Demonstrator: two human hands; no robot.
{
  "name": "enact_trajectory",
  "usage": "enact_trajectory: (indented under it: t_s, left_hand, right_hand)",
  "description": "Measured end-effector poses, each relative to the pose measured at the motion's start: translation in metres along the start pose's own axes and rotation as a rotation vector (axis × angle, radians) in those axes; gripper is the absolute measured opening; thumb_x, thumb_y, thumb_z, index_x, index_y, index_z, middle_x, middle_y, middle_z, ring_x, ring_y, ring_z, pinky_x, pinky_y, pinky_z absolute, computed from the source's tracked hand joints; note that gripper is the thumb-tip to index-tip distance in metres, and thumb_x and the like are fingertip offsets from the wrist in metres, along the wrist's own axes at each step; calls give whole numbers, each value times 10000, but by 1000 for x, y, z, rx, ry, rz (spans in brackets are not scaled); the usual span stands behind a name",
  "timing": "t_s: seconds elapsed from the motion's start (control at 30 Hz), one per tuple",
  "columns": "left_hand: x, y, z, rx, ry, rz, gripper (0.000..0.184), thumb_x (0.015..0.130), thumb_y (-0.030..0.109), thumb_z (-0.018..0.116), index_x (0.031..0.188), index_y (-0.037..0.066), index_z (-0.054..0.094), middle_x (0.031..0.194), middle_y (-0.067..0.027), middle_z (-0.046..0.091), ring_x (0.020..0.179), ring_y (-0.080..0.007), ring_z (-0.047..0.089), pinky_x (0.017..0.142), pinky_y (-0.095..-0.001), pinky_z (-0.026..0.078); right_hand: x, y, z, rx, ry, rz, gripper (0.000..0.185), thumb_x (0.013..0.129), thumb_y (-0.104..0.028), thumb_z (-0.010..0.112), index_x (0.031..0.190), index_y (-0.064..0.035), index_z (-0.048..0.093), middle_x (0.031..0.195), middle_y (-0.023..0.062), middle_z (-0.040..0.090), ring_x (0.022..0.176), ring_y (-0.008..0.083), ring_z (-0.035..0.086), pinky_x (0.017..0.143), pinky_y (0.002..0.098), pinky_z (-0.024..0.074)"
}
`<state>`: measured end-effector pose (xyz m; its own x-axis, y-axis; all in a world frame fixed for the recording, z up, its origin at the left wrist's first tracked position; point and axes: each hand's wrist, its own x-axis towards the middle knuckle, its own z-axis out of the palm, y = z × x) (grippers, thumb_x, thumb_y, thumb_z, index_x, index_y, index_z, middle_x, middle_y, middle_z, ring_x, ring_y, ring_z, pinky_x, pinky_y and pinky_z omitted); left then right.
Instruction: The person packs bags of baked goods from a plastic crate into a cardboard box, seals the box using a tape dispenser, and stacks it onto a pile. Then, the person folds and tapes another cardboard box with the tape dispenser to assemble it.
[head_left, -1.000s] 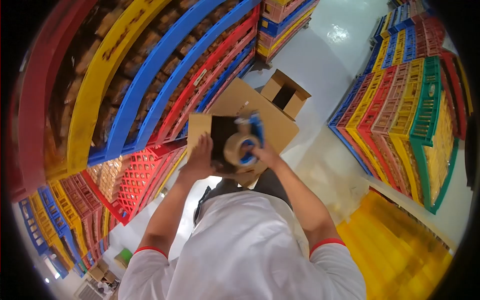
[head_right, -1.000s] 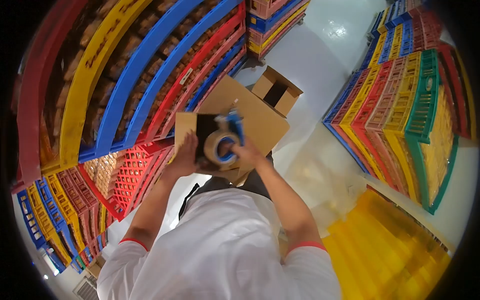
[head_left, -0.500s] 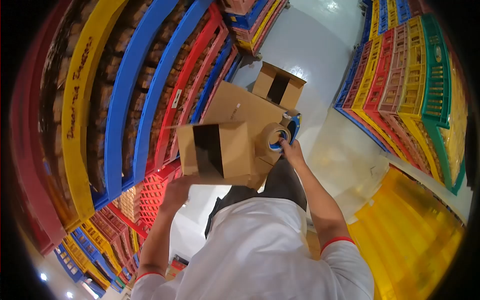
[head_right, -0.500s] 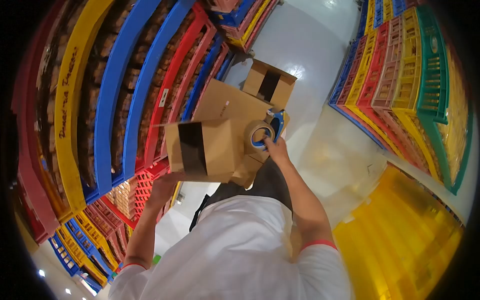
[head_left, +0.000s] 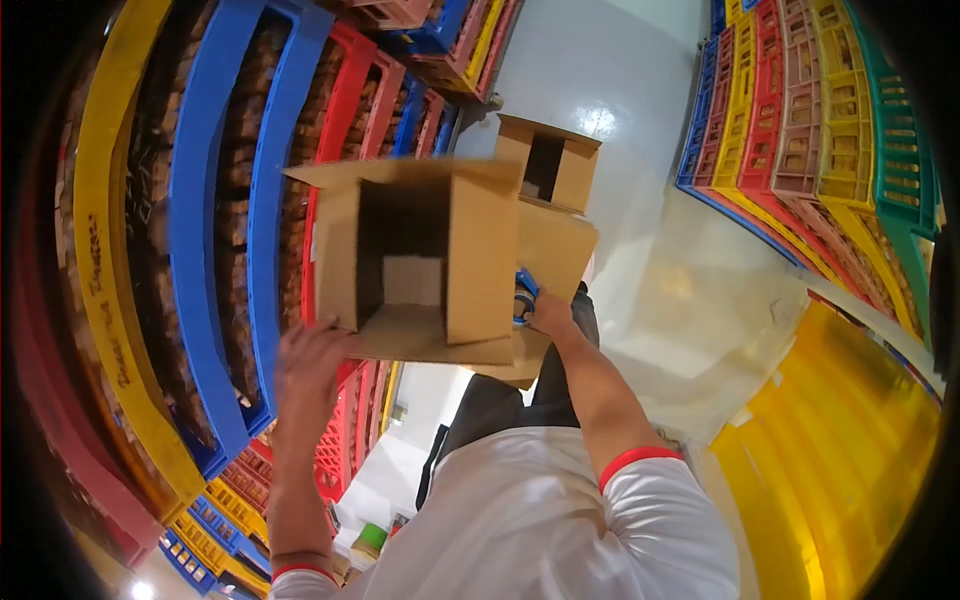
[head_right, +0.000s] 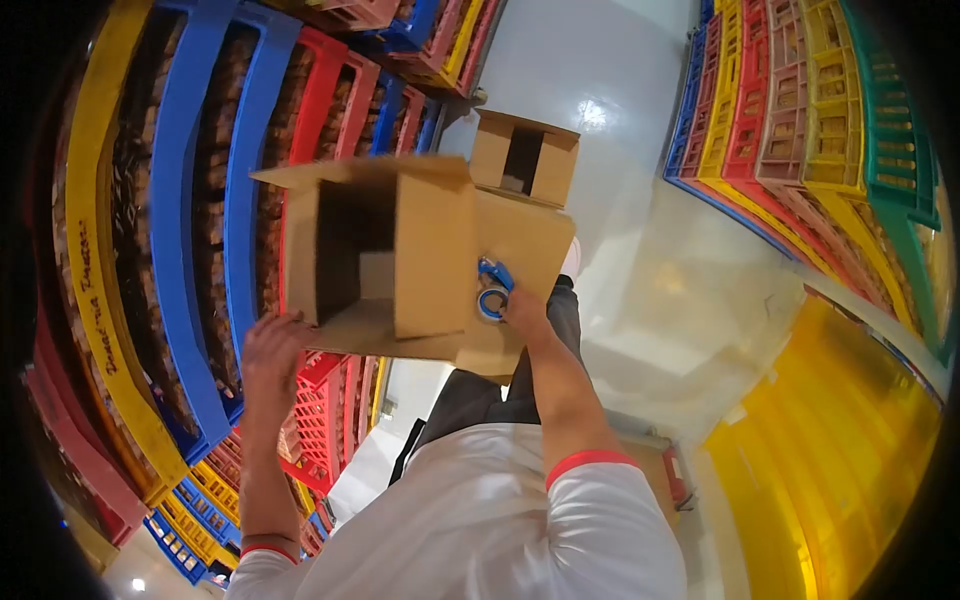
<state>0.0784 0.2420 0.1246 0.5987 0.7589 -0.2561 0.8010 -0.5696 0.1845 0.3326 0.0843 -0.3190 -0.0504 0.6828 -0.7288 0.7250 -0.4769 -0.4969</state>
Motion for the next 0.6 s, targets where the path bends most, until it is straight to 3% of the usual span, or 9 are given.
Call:
enact_trajectory:
  t_s: [0.13, 0.17, 0.2, 0.23, 0.33, 0.4, 0.43, 0.53, 0.6]
  left_hand:
    - [51, 2, -27, -117, 62, -19, 351, 786, -104, 608, 1078, 59, 715, 1079, -134, 730, 1118, -327, 673, 1008, -448, 472]
    - [72, 4, -33, -124, 53, 21, 300, 803, -117, 589, 1058, -3, 699, 1055, -202, 712, 1073, -409, 675, 974, -444, 504]
    - [92, 2, -29, -126, 52, 25, 300, 803, -117, 589, 1058, -3, 699, 1055, -202, 712, 1073, -409, 675, 974, -444, 504]
    - [113, 0, -23, -207, 35, -4, 282, 830, -113, 579, 1076, -19, 679, 1046, -221, 697, 1048, -430, 664, 936, -418, 510]
    - [190, -8, -1, -346, -1, 54, 222, 897, -43, 596, 1106, 9, 649, 1012, -222, 676, 1009, -438, 631, 843, -469, 492]
    - [242, -4, 7, -431, -74, 101, 237, 899, -30, 606, 1127, 15, 649, 999, -234, 675, 995, -434, 642, 834, -468, 504]
    - [264, -2, 12, -433, -80, 111, 237, 899, -30, 606, 1127, 15, 649, 999, -234, 675, 995, -434, 642, 834, -468, 504]
    - [310, 3, 36, -358, -156, 232, 241, 910, -37, 585, 1149, -44, 606, 955, -256, 645, 936, -414, 652, 802, -410, 503]
    - [332, 11, 55, -301, -252, 348, 318, 914, -37, 606, 1231, -27, 613, 1032, -279, 669, 1012, -401, 674, 887, -411, 522]
  right_hand:
    - [-18, -32, -65, 14, 167, -85, 846, 810, -375, 850, 1433, 40, 457, 1387, 257, 594, 1223, 408, 626, 1003, 500, 517]
    - [-12, -33, -73, 298, 317, -299, 876, 806, -323, 870, 1467, 28, 416, 1428, 237, 562, 1242, 380, 616, 1014, 489, 509]
    - [-9, -34, -79, 583, 464, -512, 915, 803, -272, 890, 1501, 16, 374, 1469, 217, 530, 1260, 352, 605, 1025, 478, 502]
    - [-17, -42, -94, 582, 469, -508, 915, 803, -272, 890, 1501, 16, 374, 1469, 217, 530, 1260, 352, 605, 1025, 478, 502]
    - [-35, -49, -144, 737, 703, -464, 914, 798, -177, 900, 1517, 2, 365, 1453, 183, 535, 1202, 269, 627, 992, 427, 522]
    - [-28, -14, -150, 773, 625, 87, 969, 799, -204, 904, 1550, -25, 319, 1472, 192, 540, 1193, 269, 641, 937, 402, 553]
    - [-27, -13, -157, 724, 871, 78, 972, 793, -242, 910, 1544, -40, 326, 1396, 208, 617, 1042, 269, 715, 846, 374, 579]
    - [-42, -22, -201, 698, 629, 245, 1020, 776, -274, 914, 1581, -88, 316, 1369, 191, 647, 1032, 295, 723, 853, 389, 569]
    - [-12, 0, -191, 534, 367, 193, 1186, 784, -375, 896, 1659, -191, 117, 1452, 209, 588, 1092, 305, 729, 890, 443, 570]
